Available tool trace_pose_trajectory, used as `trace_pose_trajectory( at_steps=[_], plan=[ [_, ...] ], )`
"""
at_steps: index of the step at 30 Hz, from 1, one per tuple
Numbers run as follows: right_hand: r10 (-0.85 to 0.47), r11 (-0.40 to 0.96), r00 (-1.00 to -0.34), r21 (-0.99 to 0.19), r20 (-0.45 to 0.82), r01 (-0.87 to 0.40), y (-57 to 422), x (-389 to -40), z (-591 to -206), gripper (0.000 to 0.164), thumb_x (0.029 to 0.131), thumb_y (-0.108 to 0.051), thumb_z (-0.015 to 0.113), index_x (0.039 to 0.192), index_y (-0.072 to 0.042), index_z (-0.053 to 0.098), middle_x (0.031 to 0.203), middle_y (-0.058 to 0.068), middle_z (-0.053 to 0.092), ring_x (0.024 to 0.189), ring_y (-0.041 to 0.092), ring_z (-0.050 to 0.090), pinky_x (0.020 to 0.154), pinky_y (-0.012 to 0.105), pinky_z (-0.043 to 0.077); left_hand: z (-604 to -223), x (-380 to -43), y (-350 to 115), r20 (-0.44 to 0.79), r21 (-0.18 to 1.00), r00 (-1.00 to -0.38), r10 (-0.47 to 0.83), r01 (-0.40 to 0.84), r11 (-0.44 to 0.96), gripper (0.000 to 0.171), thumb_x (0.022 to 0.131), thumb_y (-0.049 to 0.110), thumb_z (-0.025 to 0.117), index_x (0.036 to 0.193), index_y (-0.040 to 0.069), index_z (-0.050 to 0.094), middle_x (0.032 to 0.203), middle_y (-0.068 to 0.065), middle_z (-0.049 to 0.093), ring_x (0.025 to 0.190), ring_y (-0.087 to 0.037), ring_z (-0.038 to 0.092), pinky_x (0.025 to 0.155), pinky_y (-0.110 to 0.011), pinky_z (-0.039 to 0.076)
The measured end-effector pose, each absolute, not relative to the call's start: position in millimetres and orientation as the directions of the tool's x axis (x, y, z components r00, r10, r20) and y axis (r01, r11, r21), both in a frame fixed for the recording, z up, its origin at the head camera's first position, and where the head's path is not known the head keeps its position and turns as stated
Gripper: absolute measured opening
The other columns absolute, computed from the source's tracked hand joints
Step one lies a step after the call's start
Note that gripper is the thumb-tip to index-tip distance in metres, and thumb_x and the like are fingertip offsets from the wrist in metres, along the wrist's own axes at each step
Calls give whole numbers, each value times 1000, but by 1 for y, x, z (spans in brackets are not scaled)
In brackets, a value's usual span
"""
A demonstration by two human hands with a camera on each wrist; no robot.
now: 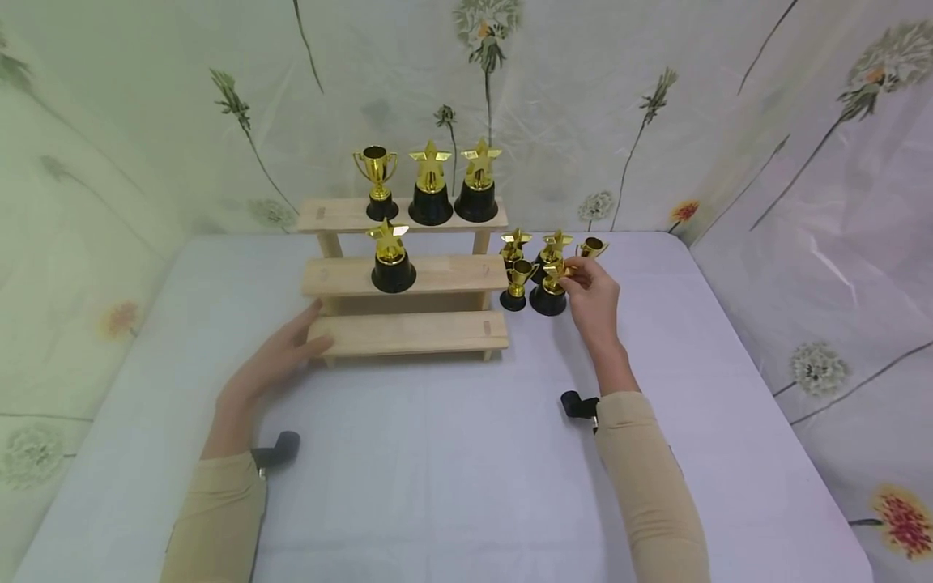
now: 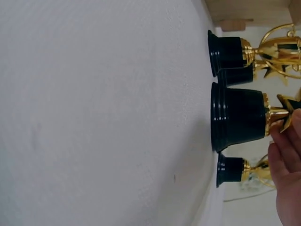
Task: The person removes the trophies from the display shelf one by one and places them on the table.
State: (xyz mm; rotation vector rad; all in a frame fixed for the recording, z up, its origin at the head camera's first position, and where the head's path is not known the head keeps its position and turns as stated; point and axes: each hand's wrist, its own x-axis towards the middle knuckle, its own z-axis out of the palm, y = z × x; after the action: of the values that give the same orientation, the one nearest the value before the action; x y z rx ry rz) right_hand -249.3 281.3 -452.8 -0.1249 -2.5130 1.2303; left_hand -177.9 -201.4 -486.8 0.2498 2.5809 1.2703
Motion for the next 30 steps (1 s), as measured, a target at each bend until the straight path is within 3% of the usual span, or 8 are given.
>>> trace_pose_trajectory(
  at_steps=[15, 24, 30],
  plan=[
    [192, 635, -945, -768, 264, -86, 283, -252, -459, 31, 88, -10, 62, 118, -11, 57, 119, 8, 61, 106, 21, 61, 90, 35, 52, -487, -178, -201, -131, 797, -954, 269, 60, 601, 71, 87, 57, 51, 145, 43, 12, 155, 11, 15, 145, -18, 13, 118, -48, -3],
    [163, 649, -957, -757, 241, -80, 288, -254, -459, 32, 89, -12, 60, 120, -13, 55, 120, 6, 60, 109, 21, 60, 92, 35, 51, -483, -176, -201, -175, 798, -952, 250, 12, 602, 70, 85, 62, 50, 143, 48, 11, 155, 11, 14, 146, -28, 1, 117, -55, 0],
    [158, 646, -955, -757, 251, -92, 288, -255, -460, 32, 89, -11, 61, 120, -13, 54, 120, 5, 60, 108, 20, 60, 91, 35, 51, -483, -175, -201, -167, 801, -953, 255, 20, 598, 70, 85, 62, 50, 143, 47, 12, 155, 12, 15, 146, -29, 3, 117, -55, 0]
  ],
)
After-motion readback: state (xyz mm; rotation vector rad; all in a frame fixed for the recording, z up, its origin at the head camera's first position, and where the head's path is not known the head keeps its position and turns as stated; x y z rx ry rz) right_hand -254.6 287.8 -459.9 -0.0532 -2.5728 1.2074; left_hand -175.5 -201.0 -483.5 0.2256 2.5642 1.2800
